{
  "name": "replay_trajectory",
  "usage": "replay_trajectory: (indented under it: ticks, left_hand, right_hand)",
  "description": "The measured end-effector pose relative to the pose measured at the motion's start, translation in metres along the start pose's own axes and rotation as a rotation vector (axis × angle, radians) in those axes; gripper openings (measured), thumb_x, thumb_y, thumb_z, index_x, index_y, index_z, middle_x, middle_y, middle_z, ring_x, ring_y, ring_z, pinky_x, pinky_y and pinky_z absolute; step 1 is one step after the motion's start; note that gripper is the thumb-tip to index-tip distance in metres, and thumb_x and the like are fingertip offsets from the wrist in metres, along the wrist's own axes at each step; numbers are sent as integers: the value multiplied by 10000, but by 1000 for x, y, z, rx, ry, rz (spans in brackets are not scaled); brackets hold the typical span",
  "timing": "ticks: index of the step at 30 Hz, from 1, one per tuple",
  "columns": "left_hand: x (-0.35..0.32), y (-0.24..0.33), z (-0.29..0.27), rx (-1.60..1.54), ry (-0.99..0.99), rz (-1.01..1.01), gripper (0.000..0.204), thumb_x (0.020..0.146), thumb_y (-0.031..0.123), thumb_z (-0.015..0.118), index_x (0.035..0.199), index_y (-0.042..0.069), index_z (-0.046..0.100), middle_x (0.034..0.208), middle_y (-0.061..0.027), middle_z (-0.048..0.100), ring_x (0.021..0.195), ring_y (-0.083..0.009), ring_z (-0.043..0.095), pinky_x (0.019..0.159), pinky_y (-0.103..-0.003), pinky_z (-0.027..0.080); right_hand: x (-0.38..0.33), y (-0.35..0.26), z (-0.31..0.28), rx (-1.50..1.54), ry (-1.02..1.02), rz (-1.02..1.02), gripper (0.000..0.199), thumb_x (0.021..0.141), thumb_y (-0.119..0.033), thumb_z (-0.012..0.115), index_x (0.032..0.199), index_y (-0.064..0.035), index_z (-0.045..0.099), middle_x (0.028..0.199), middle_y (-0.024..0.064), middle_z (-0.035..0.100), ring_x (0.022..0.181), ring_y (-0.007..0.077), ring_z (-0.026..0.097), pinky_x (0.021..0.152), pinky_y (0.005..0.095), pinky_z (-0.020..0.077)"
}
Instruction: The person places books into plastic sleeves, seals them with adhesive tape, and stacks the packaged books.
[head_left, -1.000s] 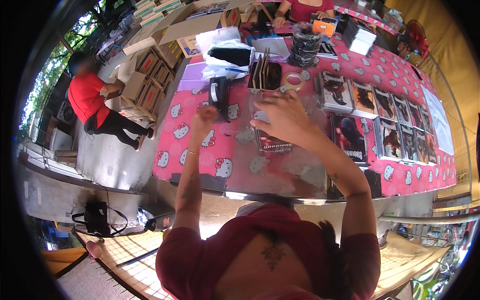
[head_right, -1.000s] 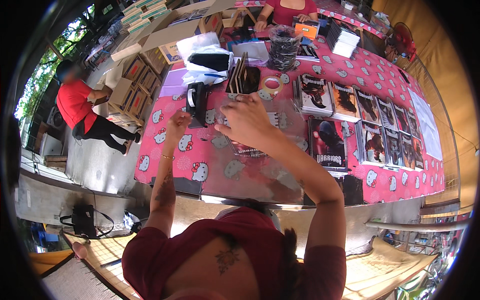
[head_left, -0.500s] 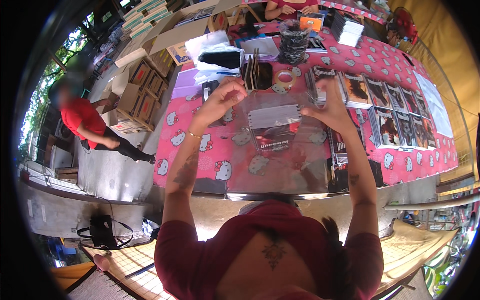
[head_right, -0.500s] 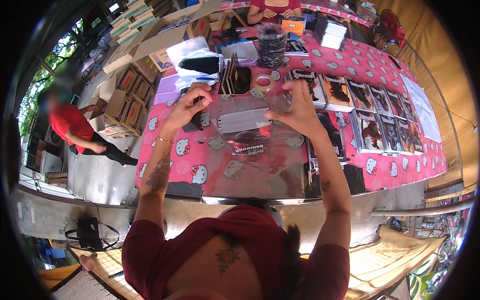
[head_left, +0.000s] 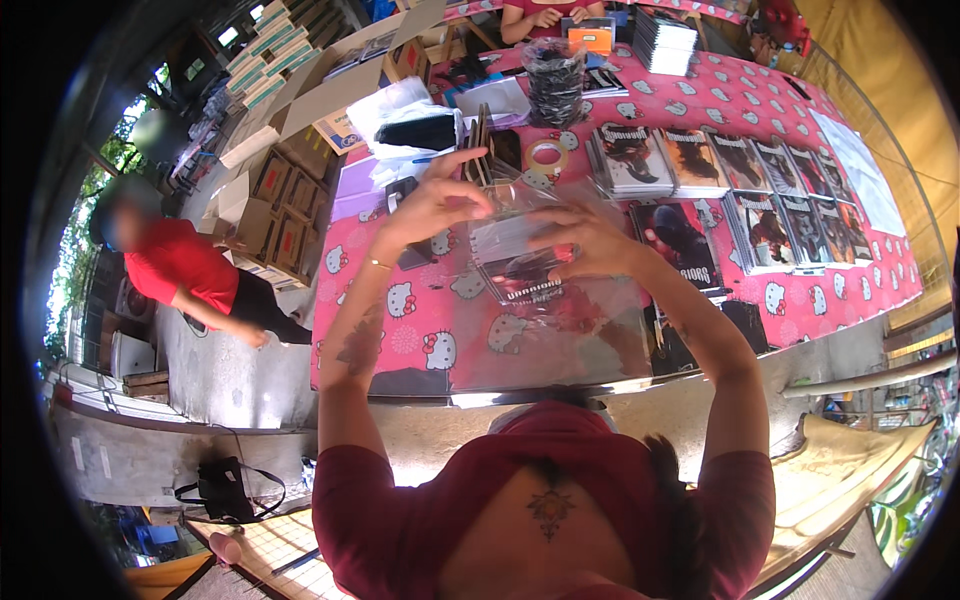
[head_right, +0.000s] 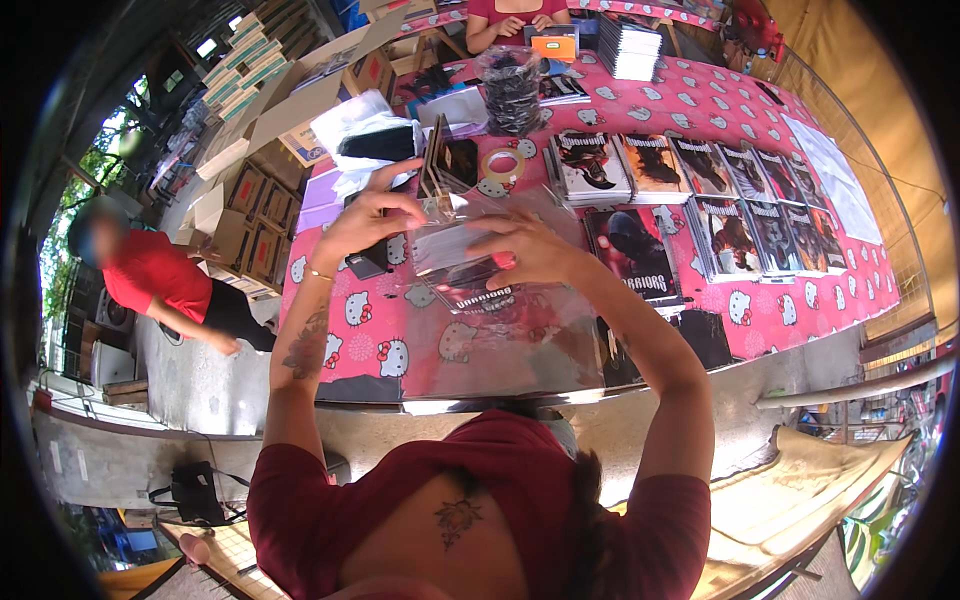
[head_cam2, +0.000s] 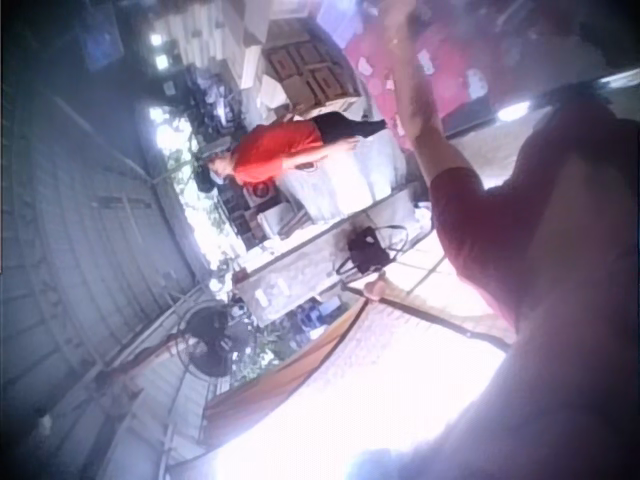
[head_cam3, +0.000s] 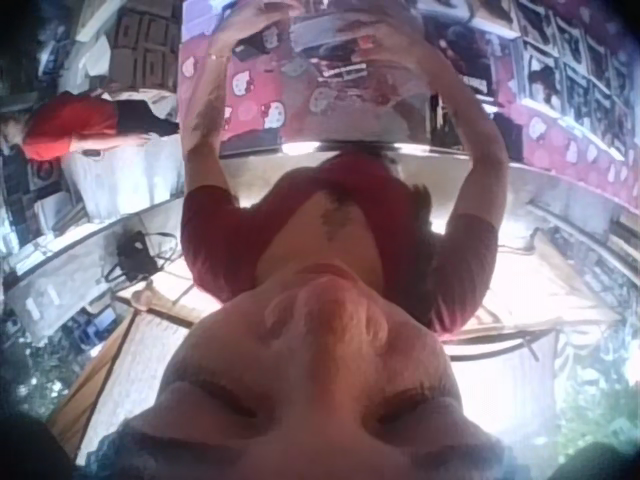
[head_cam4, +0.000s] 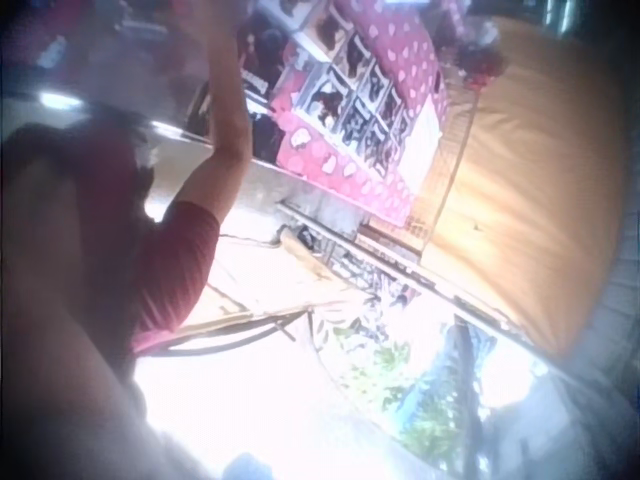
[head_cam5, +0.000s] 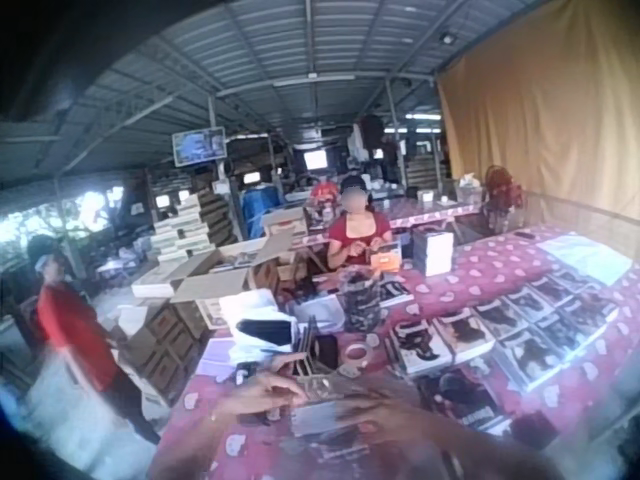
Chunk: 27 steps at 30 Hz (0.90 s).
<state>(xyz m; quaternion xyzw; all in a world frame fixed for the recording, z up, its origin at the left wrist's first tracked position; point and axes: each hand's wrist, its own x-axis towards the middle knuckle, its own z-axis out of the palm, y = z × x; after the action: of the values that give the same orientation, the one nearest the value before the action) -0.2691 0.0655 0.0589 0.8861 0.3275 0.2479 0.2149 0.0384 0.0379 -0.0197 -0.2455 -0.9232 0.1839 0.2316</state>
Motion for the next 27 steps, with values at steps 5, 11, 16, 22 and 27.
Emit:
replay_trajectory:
  ticks: [5, 11, 16, 22, 27]
  left_hand:
    - [20, -10, 66, 259, 68, 115, 232, 761, 264, 826, 983, 270, 758, 1604, -132, 245, 1443, -383, 223, 1147, -560, 174]
    - [26, 9, 84, 306, 355, -280, 726, 717, 423, 847, 1344, 209, 551, 1540, -264, 281, 1402, -400, 315, 1106, -526, 273]
    - [-15, -16, 40, -313, 107, -680, 617, 864, 310, 778, 1328, -15, 532, 1097, -127, 689, 936, -173, 671, 828, -272, 523]
    - [43, -15, 22, -303, -122, -372, 167, 863, -6, 658, 1025, -37, 679, 893, -68, 707, 851, -130, 678, 766, -272, 536]
    - [53, 4, 7, -515, 335, -298, 314, 860, -26, 637, 1174, -21, 632, 1055, -86, 688, 984, -173, 663, 882, -299, 518]
  right_hand:
    - [-4, 1, 10, -24, -4, 38, 585, 716, -397, 820, 1270, -280, 673, 1605, 115, 278, 1456, 320, 315, 1169, 566, 226]
    - [-2, 11, 17, -56, 111, -25, 547, 833, -467, 731, 1324, -244, 642, 1612, 215, 201, 1482, 370, 245, 1168, 516, 242]
    - [20, 33, 14, 504, 234, 400, 624, 901, -456, 690, 1424, -154, 531, 1580, 172, 304, 1436, 296, 337, 1131, 423, 307]
    - [47, 65, 15, 1010, 28, 383, 686, 894, -367, 734, 1431, -22, 481, 1303, 99, 599, 1215, 184, 549, 1004, 317, 423]
    - [64, 47, -8, 891, 14, 363, 590, 916, -316, 721, 1383, -9, 531, 1263, 105, 641, 1172, 148, 595, 975, 298, 466]
